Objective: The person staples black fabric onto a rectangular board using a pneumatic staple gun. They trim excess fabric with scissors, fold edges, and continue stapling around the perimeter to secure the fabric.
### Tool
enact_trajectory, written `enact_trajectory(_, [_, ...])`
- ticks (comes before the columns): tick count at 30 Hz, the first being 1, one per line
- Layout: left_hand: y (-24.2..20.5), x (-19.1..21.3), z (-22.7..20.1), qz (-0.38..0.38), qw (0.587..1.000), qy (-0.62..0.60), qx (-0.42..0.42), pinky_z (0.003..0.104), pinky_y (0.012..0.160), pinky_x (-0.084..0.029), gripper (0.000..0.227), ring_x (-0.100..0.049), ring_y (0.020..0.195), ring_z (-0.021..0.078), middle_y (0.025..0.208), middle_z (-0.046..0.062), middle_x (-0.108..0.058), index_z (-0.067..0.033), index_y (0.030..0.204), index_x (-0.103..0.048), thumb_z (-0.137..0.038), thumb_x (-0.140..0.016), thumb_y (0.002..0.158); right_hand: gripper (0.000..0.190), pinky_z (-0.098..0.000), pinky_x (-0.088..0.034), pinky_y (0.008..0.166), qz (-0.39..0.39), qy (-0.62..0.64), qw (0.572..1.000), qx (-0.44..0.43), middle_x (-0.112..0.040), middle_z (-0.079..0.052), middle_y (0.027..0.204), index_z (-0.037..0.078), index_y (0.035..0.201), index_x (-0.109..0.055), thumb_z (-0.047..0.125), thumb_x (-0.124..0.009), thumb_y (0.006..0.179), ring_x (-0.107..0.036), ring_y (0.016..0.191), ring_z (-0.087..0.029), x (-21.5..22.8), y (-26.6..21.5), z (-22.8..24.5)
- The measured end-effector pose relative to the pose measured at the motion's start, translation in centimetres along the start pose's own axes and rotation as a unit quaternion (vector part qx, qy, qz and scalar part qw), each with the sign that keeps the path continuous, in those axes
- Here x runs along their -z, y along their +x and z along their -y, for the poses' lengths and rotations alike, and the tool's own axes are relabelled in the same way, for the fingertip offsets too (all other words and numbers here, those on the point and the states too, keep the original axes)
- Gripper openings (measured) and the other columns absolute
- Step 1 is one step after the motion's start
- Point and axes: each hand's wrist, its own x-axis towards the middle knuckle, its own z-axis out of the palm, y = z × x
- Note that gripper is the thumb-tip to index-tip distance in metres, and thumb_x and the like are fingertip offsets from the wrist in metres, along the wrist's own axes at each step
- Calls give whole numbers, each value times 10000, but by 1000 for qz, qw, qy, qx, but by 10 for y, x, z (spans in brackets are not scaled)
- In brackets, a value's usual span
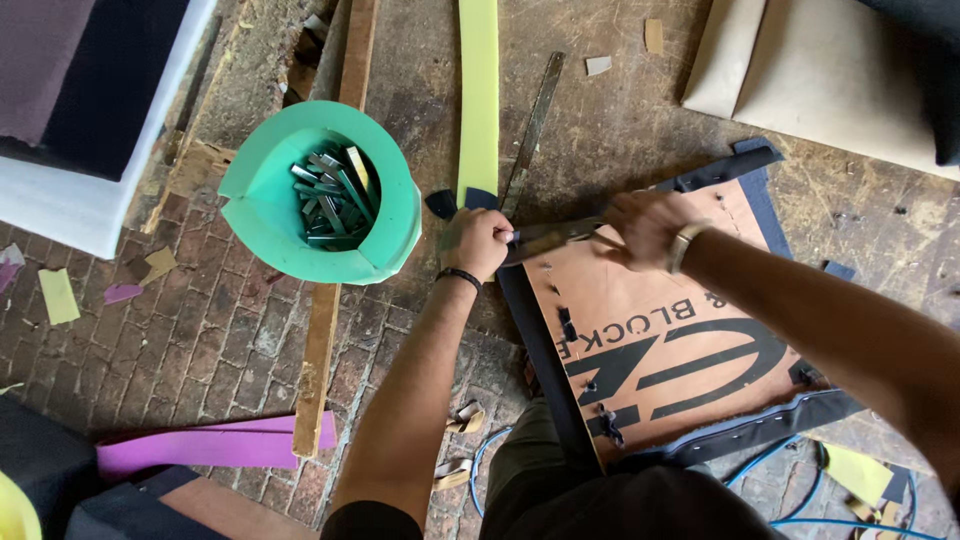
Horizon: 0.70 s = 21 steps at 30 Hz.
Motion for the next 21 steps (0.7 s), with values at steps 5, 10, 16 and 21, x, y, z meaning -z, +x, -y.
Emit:
enact_trajectory(5, [-3,10,13,-27,999,-15,25,449,827,-570,50,-689,924,278,915,45,-753,-159,845,-769,-133,-729,860,589,-309,-453,466,68,69,995,-8,-625,29,696,238,986,-717,726,-385,988,-549,500,-135,-19,6,11])
enact_trajectory(10, [-14,9,7,-244,969,-26,23,475,994,-559,422,-652,1217,319,1320,111,-677,-116,1380,-628,-133,-664,960,488,-335,-491,409,178,257,934,-173,-669,32,661,256,917,-738,682,-501,907,-600,452,-122,-33,-68,56])
enact_trajectory(16, [-19,-49,-40,-17,992,50,-118,603,1071,-383,873,-482,1275,492,1419,320,-505,-30,1472,-394,-427,-841,835,557,-419,-532,511,108,439,800,-393,-689,-65,581,123,825,-761,663,-627,854,-644,481,-209,-27,-187,141])
enact_trajectory(21, [-53,-58,-48,72,991,105,24,570,1134,-356,977,-479,1375,395,1475,230,-511,-113,1535,-356,-576,-780,787,604,-435,-563,620,131,509,686,-503,-724,-142,656,91,830,-772,685,-675,773,-718,595,-267,1,-236,151])
